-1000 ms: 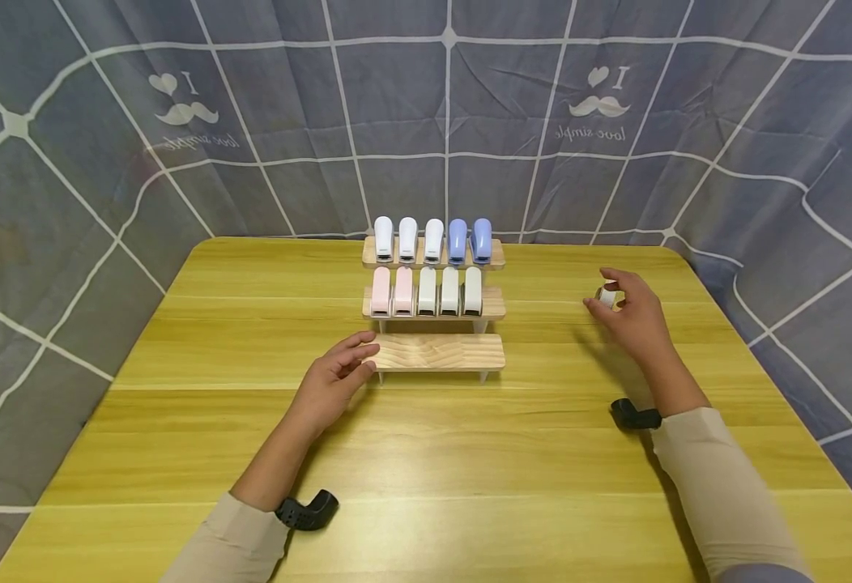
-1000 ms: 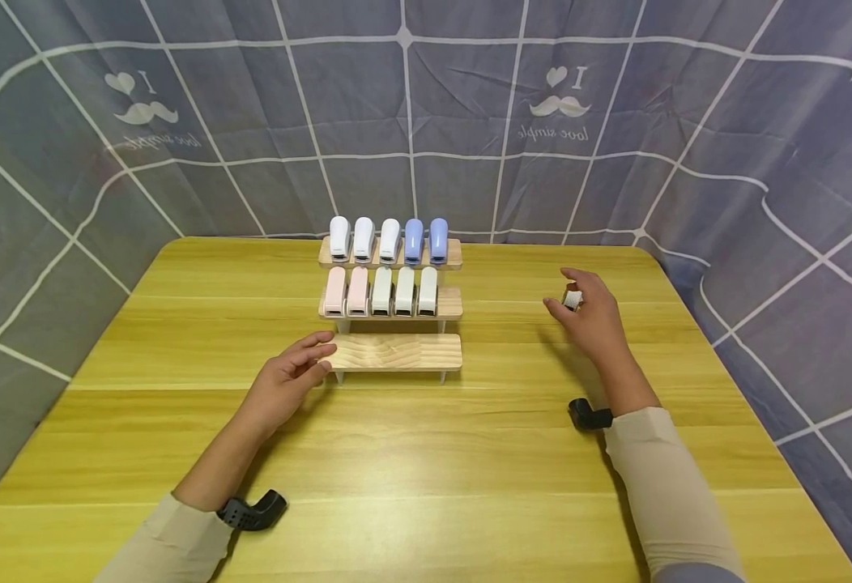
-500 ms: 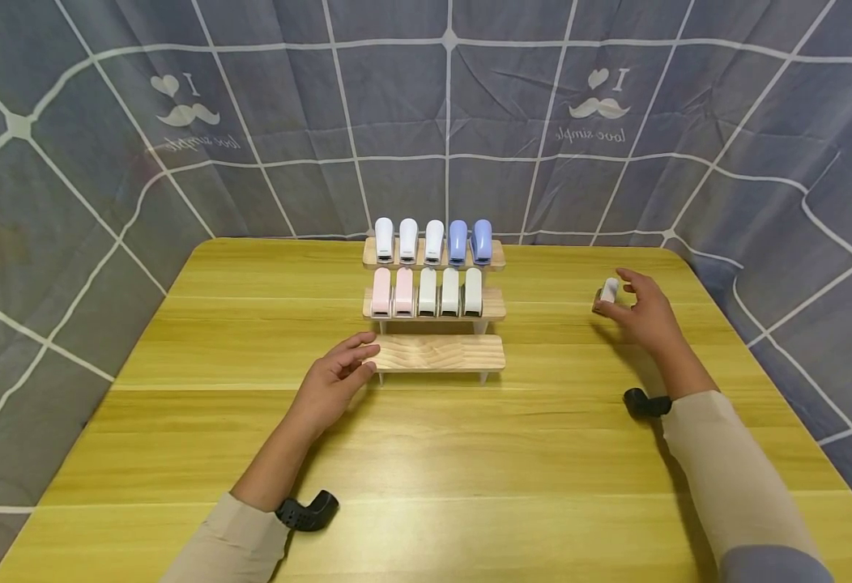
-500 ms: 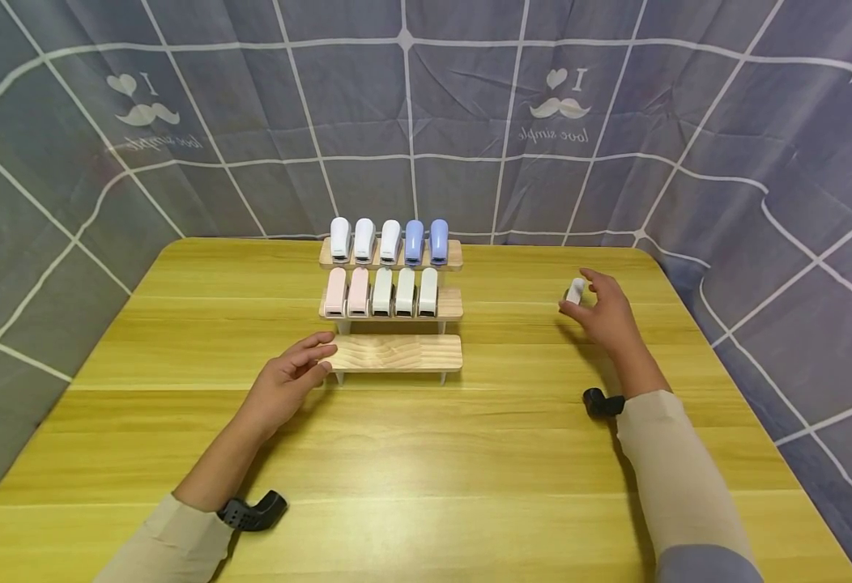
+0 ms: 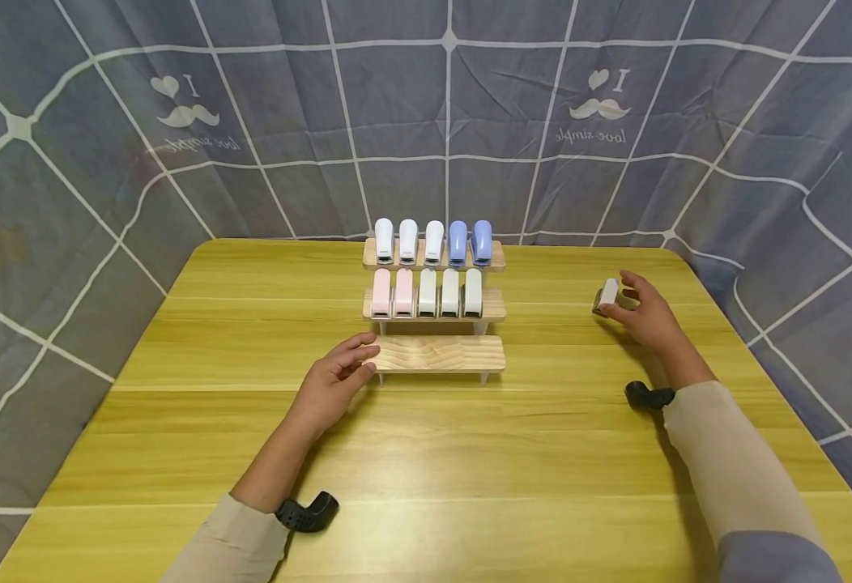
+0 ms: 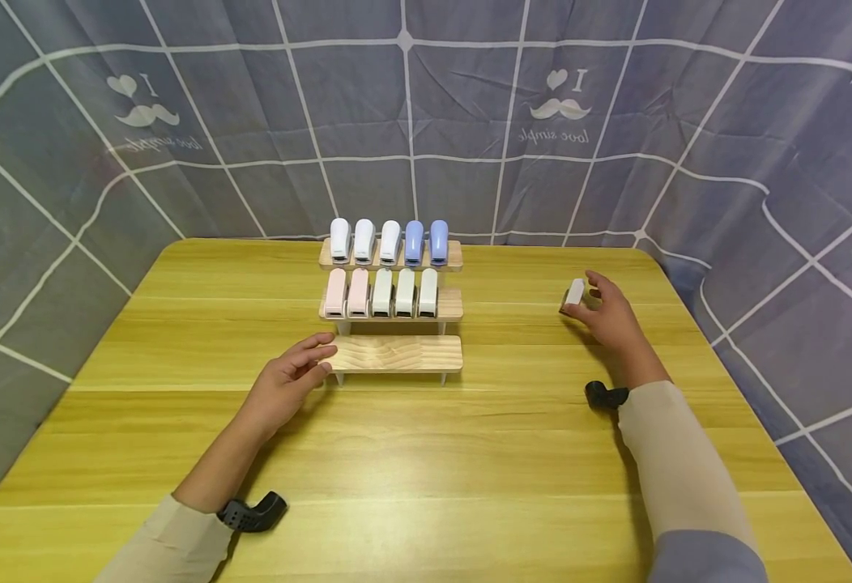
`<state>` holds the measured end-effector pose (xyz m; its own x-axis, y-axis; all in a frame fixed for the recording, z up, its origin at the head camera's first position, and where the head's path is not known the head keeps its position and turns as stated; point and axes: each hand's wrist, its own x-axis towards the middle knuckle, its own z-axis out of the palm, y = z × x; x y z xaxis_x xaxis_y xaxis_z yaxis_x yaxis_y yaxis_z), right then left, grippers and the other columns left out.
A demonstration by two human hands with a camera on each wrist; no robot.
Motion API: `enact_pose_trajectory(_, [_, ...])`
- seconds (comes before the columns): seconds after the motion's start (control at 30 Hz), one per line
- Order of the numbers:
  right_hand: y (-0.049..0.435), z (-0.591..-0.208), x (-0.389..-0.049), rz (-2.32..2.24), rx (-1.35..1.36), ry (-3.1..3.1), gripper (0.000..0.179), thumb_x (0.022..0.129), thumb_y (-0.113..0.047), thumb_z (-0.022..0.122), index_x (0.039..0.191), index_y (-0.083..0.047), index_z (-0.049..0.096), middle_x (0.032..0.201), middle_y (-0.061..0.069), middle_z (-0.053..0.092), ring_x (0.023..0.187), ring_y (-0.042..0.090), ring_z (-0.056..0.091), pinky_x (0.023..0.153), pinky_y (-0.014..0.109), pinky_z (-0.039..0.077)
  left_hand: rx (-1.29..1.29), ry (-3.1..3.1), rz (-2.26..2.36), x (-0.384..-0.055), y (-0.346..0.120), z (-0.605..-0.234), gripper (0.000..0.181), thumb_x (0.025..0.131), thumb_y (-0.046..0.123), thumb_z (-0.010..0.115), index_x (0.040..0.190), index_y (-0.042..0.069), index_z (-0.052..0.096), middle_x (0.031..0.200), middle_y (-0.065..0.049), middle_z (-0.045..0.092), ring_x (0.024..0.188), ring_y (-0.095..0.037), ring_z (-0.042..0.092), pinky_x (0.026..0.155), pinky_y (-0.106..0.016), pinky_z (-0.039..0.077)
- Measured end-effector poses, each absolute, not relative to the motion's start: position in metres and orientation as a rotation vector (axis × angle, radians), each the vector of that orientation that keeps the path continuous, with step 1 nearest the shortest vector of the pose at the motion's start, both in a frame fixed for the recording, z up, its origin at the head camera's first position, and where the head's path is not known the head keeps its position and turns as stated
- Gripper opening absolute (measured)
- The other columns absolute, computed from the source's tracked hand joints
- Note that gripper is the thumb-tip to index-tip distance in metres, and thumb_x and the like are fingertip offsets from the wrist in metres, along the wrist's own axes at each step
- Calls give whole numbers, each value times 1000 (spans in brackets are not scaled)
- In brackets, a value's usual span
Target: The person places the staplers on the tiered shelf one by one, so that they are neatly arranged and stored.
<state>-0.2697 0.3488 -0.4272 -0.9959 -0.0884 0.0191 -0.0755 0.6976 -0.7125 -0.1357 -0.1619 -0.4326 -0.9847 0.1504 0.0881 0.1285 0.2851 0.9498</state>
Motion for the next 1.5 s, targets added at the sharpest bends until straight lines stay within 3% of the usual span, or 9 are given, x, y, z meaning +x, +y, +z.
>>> enact_pose_trajectory(0.5, [353,-441,-277,-1298,-164,2758,91,98,-28,66,159,-4,3,155,31,25,138,49,29,110,62,23,283,2503,1863,-136,-162,-433,31,100,13,62,129,1,66,146,-3,50,133,-24,47,92,-16,43])
enact_pose_trajectory(0.8, [350,-442,-278,-1248,-160,2816,82,100,-24,62,158,1,9,143,34,36,128,50,37,106,61,29,282,2529,1837,-136,-163,-435,31,100,14,62,128,3,67,146,-1,51,133,-24,47,94,-19,43])
enact_pose_trajectory(1.2, [344,-443,-274,-1331,-78,2816,80,101,-25,61,159,-2,11,150,32,32,136,49,34,108,60,30,285,2528,1834,-135,-163,-434,31,100,15,62,128,3,66,147,-1,50,134,-23,47,94,-20,43])
enact_pose_trajectory(1.5, [329,-432,-268,-1379,-78,2824,81,100,-31,63,160,-9,14,155,23,32,141,41,32,106,55,36,272,2537,1816,-135,-163,-433,31,100,16,63,128,5,67,146,3,51,133,-21,47,95,-22,44])
